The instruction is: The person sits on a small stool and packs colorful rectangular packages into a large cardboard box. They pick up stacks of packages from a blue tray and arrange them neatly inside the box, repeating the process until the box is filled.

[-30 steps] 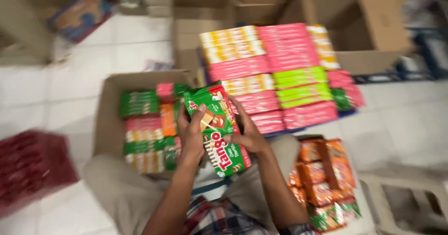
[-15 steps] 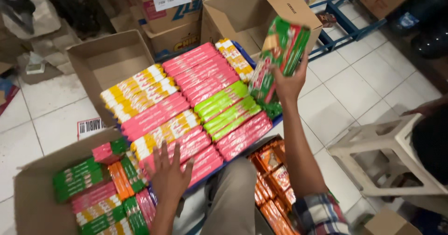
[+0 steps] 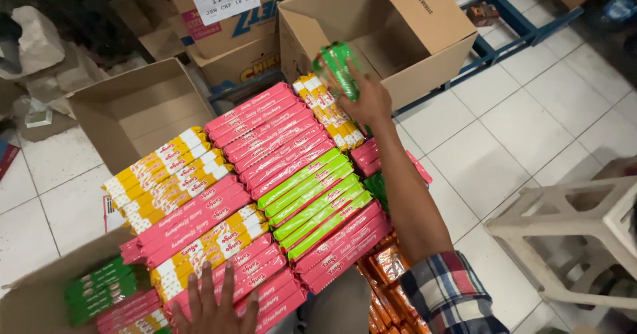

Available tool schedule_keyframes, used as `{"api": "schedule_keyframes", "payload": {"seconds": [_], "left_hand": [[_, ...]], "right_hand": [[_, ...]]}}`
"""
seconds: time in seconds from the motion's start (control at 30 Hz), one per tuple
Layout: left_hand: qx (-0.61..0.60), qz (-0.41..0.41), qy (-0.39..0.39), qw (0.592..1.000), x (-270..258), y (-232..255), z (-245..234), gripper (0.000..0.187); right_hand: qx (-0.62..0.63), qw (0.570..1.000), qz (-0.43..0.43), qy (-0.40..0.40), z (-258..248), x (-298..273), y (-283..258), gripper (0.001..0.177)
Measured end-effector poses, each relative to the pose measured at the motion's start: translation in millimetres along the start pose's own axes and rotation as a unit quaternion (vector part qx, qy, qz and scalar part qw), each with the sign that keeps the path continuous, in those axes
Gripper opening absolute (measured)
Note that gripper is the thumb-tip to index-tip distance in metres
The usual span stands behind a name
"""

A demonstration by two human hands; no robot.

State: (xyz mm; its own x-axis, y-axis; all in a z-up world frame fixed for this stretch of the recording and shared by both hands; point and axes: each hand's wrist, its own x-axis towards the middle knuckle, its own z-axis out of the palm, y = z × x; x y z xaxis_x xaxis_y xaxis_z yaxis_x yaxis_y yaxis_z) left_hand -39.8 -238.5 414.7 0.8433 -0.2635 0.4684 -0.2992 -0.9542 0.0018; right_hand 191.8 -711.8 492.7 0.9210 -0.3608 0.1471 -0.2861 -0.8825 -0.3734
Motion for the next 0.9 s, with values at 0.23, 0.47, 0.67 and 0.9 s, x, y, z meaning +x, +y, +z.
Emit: {"api": "schedule_keyframes", "payload": {"seconds": [0.23,0.47,0.67,0.9], "left_hand": [[-0.004,0.012,0.031,0.999,-7.6,-5.5,18.1,0.079],[-0.013,0.001,0.026,1.000,-9.0,-2.8,16.5,0.079],[-0.021,0.021,0.055,0.998,-11.2,-10.6,29.2,0.080],[-0.028,0.023,0.041,0.998,-8.4,-9.0,22.1,0.078]], "right_hand": [[-0.087,0.988,0.000,-0.127,3.8,3.9,2.1,0.080],[0.011,0.982,0.056,-0.180,-14.0,20.0,5.9,0.101],[0.117,0.933,0.162,-0.299,-26.4,33.8,-1.4,0.083],[0.095,0.929,0.159,-0.321,-26.7,39.8,-8.8,0.078]]}}
